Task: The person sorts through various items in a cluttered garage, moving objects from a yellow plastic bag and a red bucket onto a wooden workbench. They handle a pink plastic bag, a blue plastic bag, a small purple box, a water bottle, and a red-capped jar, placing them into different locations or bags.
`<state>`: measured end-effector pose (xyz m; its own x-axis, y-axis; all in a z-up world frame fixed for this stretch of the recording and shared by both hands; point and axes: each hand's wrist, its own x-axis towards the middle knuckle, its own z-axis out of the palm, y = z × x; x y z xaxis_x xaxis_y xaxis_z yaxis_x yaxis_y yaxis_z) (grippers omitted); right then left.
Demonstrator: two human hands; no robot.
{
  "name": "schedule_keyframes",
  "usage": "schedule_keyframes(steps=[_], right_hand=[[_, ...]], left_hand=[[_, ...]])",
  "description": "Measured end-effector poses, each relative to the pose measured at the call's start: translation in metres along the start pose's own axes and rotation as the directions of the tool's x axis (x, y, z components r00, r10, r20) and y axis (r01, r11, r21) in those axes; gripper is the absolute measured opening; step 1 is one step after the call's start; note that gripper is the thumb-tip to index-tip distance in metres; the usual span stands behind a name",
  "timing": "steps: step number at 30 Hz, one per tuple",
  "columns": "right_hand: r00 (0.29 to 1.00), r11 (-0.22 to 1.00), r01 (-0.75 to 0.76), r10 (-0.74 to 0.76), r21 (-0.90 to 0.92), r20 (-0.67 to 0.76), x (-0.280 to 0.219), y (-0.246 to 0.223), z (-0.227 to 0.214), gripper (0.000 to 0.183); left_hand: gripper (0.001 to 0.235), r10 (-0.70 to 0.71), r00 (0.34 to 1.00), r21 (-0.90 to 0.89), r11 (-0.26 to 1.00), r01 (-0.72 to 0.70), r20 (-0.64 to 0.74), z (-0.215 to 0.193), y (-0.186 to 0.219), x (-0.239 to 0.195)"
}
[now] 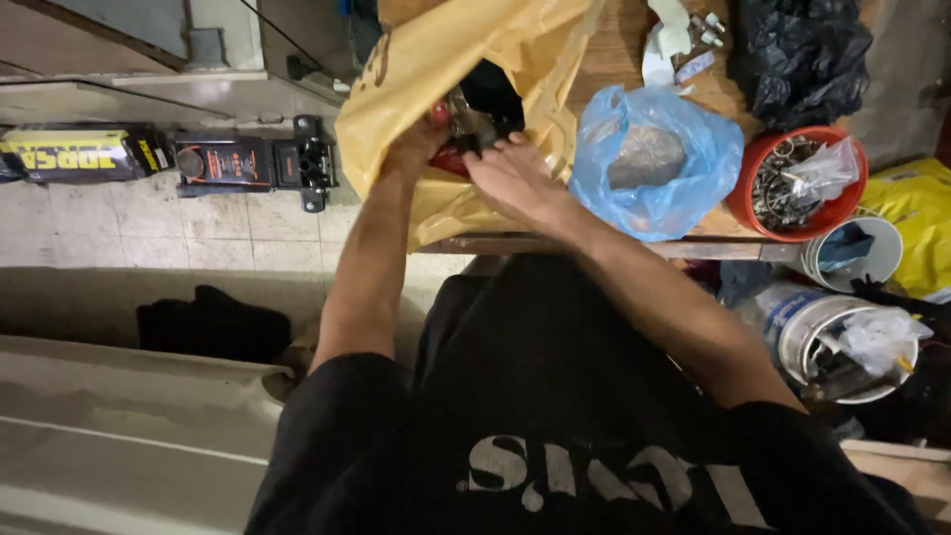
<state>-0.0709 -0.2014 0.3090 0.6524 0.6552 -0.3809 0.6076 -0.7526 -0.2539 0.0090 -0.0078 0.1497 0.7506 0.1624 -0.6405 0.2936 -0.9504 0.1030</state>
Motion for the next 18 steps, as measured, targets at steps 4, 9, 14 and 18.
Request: schedule_keyframes(steps=[4, 9, 14, 18], right_hand=[[0.993, 0.995, 0.036, -0.046, -0.089, -0.111, 0.014, -0.004, 0.040, 0.025], [0.928, 0.958, -0.025, -0.085, -0.287, -0.364, 0.000, -0.017, 0.061, 0.021], [0.950, 0.995, 0.019, -0.047, -0.094, -0.309, -0.018, -0.039, 0.043, 0.066], [0.634, 0.991, -0.025, -0.084, -0.129, -0.769, -0.033, -0.045, 0.034, 0.040]], left_hand=[[0.077, -0.009, 0.994, -0.180, 0.984, -0.012, -0.113, 0.038, -0.013, 0.016], [0.113, 0.047, 0.959, -0.169, 0.981, -0.097, -0.279, 0.035, -0.023, 0.014], [0.084, -0.064, 0.996, -0.257, 0.963, 0.076, 0.056, -0.036, -0.010, -0.019], [0.056, -0.078, 0.963, -0.537, 0.817, 0.209, 0.256, -0.145, 0.048, -0.148]])
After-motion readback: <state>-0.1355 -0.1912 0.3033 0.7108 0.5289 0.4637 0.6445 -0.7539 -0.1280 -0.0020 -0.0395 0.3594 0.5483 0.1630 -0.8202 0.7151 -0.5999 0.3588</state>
